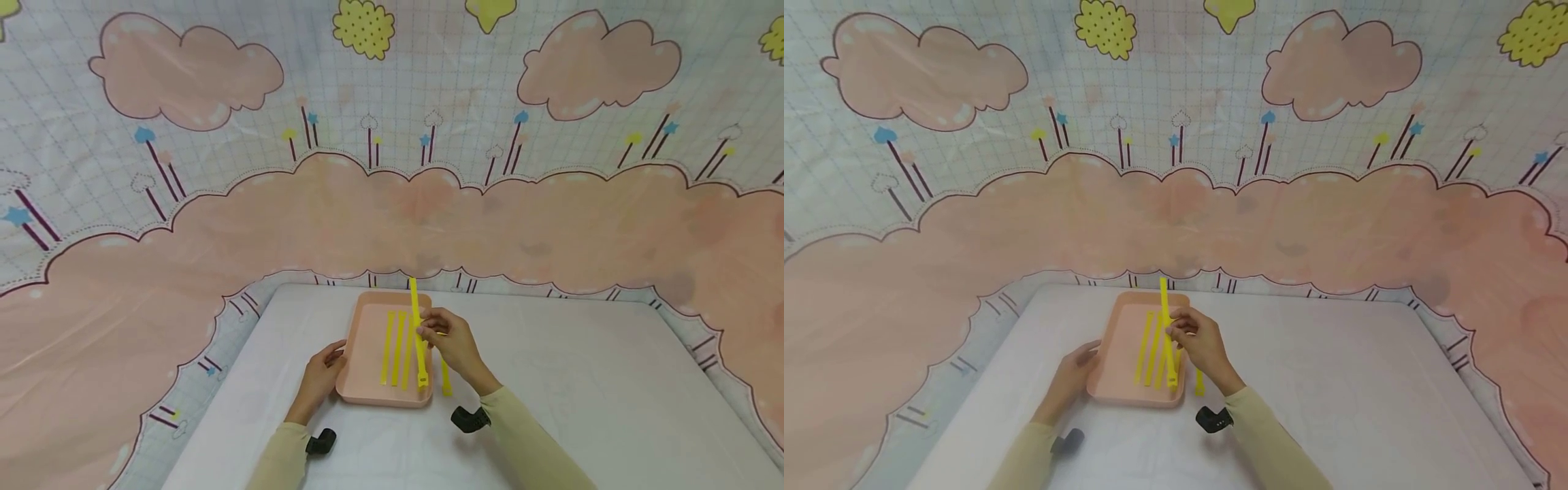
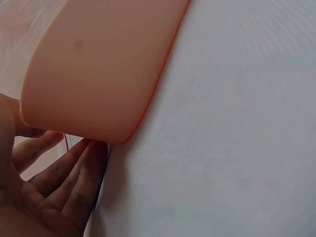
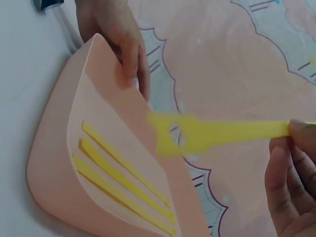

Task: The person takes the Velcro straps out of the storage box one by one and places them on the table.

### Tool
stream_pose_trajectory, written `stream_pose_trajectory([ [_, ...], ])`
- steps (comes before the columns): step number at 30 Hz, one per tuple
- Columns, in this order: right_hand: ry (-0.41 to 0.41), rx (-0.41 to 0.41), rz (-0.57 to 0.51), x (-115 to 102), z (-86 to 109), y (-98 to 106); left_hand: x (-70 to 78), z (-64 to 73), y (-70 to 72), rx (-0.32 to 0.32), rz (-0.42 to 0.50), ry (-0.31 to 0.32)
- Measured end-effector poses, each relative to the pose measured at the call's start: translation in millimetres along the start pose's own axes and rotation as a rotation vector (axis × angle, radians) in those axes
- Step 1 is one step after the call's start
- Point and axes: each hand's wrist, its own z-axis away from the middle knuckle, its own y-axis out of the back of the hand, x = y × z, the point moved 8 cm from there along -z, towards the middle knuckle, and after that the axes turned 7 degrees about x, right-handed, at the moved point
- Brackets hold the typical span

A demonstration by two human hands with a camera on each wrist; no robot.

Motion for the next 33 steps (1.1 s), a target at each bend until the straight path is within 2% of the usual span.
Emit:
stream_pose_trajectory([
  [7,-0.043,0.034,-0.014,12,3.9,10,-1.7,-0.8,-2.8,-0.016,0.01,-0.008],
  [13,-0.072,0.048,-0.022,19,4.1,17,-1.6,-0.9,-2.6,-0.004,-0.003,-0.013],
  [25,-0.135,0.075,-0.022,34,9.3,40,-6.7,-2.1,-4.3,-0.007,0.001,0.023],
  [33,-0.176,0.086,0.014,51,8.4,53,-3.1,-2.4,-2.8,0.003,-0.009,0.022],
])
